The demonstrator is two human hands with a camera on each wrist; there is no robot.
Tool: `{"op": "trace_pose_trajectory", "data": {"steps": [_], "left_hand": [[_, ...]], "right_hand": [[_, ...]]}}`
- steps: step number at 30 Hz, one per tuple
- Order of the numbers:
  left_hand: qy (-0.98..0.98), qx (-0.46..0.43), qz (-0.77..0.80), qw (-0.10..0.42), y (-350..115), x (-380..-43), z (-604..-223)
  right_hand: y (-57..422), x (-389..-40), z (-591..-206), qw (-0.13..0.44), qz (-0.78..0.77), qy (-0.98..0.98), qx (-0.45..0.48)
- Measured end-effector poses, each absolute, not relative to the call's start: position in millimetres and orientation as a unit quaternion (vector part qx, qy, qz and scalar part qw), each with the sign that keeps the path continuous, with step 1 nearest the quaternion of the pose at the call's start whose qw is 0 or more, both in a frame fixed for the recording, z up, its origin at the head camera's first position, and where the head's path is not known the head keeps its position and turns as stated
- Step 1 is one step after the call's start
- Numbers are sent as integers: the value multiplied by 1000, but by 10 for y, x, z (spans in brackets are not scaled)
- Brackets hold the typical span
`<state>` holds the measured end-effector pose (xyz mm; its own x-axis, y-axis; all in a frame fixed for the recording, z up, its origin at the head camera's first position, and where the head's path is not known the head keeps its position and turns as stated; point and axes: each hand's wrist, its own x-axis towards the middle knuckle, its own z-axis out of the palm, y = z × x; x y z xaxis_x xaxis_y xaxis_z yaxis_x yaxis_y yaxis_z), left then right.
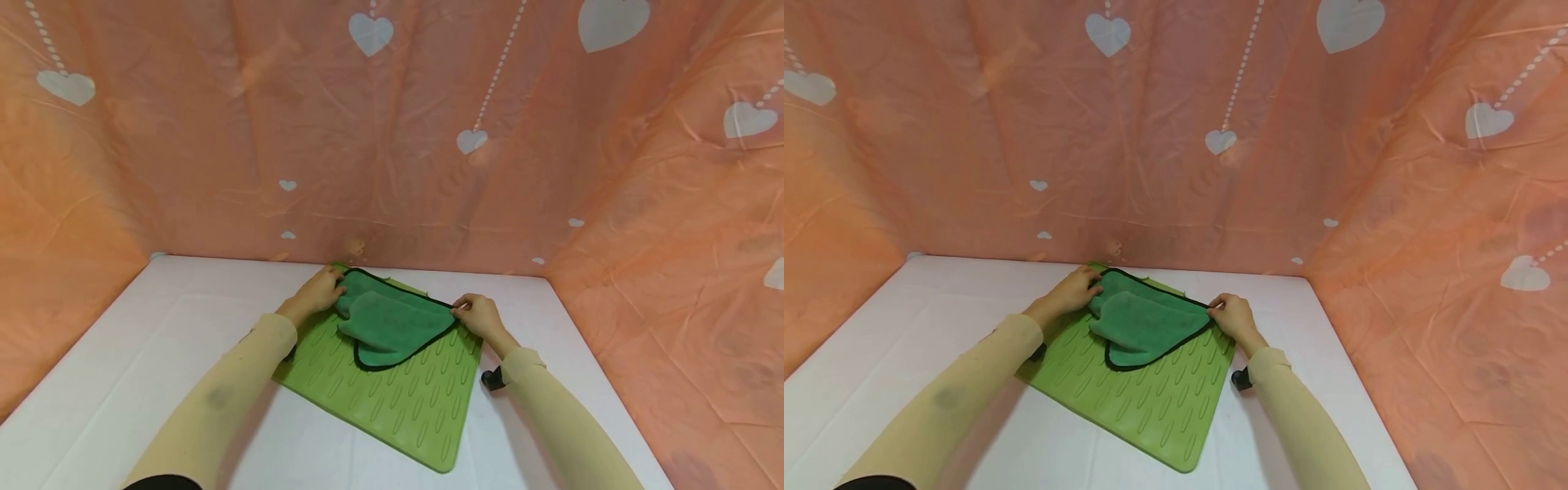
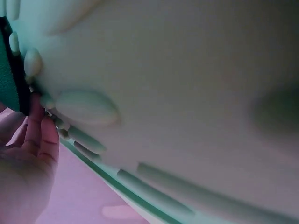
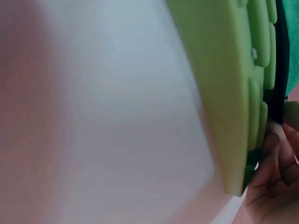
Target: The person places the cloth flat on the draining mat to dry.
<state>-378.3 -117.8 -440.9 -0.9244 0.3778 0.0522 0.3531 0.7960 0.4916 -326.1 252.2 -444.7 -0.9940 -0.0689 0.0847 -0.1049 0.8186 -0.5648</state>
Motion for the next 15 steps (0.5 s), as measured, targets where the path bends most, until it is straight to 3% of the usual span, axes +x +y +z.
{"op": "trace_pose_trajectory", "data": {"steps": [10, 15], "left_hand": [[939, 185, 288, 18, -1261, -3659, -4377], [944, 197, 266, -11, -1355, -3507, -4319]], "right_hand": [[2505, -3137, -4443, 48, 328, -942, 57], [2441, -2971, -4420, 69, 337, -936, 73]]}}
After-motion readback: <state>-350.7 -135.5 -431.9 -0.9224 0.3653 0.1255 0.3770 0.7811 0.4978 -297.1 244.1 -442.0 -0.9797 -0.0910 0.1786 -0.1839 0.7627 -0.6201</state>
